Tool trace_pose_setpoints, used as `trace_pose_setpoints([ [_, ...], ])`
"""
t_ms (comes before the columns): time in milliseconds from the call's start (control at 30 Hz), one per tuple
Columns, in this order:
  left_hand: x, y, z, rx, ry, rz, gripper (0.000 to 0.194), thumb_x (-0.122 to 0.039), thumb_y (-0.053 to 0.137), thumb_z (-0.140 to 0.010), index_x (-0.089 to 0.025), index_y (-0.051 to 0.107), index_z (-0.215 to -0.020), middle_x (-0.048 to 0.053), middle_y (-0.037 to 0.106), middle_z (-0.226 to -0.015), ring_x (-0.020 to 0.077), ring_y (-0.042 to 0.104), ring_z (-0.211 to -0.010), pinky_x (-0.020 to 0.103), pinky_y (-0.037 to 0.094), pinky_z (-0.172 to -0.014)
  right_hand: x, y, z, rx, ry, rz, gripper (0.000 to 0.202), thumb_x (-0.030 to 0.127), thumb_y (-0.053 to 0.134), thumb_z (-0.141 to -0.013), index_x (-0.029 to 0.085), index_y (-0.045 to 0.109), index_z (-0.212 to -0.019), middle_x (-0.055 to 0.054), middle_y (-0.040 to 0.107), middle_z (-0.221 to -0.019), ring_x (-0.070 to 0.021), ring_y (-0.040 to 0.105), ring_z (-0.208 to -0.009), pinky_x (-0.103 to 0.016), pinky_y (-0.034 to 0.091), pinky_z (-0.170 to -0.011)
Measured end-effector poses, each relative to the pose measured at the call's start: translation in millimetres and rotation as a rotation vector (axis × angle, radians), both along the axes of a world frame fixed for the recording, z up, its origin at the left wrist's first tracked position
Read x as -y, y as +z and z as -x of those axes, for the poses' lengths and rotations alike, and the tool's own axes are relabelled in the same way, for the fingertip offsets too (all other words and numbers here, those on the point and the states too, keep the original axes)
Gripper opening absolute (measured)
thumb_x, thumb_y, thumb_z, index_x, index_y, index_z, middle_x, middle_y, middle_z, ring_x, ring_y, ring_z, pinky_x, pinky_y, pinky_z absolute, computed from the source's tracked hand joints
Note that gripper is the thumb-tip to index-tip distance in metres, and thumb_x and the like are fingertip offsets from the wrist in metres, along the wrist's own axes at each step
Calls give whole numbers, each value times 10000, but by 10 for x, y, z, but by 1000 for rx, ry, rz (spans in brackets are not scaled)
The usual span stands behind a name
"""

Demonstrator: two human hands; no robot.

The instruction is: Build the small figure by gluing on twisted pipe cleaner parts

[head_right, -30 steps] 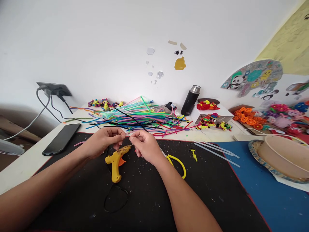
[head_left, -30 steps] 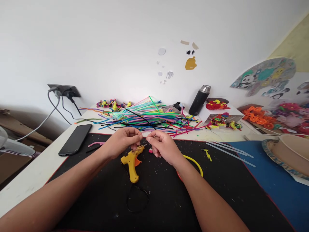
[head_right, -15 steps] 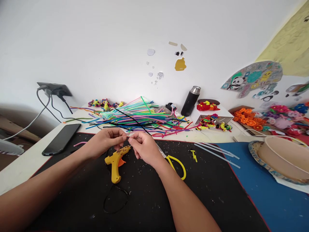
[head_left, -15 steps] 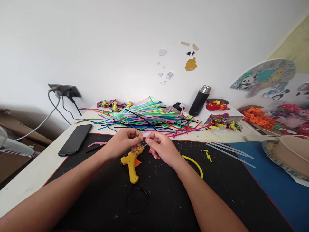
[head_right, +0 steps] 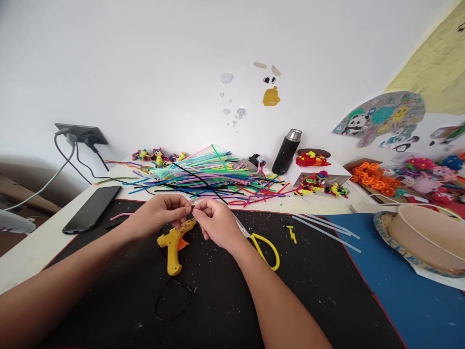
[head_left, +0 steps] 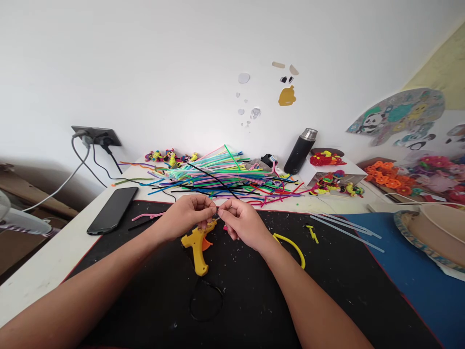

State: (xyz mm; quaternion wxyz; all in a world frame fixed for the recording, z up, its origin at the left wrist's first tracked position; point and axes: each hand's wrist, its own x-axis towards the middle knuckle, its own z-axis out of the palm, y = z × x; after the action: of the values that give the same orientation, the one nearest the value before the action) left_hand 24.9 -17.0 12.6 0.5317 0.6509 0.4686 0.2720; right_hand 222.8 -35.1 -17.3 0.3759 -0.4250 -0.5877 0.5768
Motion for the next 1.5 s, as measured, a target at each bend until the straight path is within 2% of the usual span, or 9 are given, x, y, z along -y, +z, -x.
trace_pose_setpoints([
  [167,-26,14,30,4,-6,19,469,-645,770,-772,-184,696,-816,17,686,-700,154,619,-605,268,514,-605,1,13,-3,5,-10,22,139,345,624,-939,228,561,-900,134,497,-492,-75,438,-358,-236,468,-550],
  [367,-69,28,107,1,30,-18,445,-621,767,-808,-182,726,-868,27,704,-743,157,635,-641,261,518,-626,-3,22,-6,6,-16,29,144,349,638,-931,226,573,-894,131,492,-503,-76,451,-365,-236,466,-547],
  [600,-69,57,107,-28,1,-17,466,-645,787,-766,-188,716,-817,18,684,-717,164,638,-643,261,519,-616,-2,13,-7,9,-14,30,144,350,642,-927,226,575,-895,131,493,-502,-73,444,-359,-234,459,-540],
  [1000,-43,67,90,-28,-78,2,367,-545,778,-803,-185,718,-844,11,684,-736,157,639,-645,265,516,-630,-15,-13,3,47,-7,6,137,342,635,-931,227,577,-886,111,501,-482,-94,461,-363,-208,340,-414],
  [1267,-37,28,118,-45,-139,-16,298,-477,715,-881,-189,662,-826,-9,655,-722,137,617,-638,239,475,-616,9,-1,11,95,18,-16,115,318,616,-940,225,578,-885,110,490,-489,-96,473,-375,-196,333,-401],
  [1500,-18,63,105,-68,-132,-18,273,-450,713,-868,-186,655,-821,-21,646,-718,132,614,-641,228,471,-619,15,8,23,98,22,-20,106,306,599,-951,222,573,-892,116,481,-500,-91,478,-381,-190,333,-402],
])
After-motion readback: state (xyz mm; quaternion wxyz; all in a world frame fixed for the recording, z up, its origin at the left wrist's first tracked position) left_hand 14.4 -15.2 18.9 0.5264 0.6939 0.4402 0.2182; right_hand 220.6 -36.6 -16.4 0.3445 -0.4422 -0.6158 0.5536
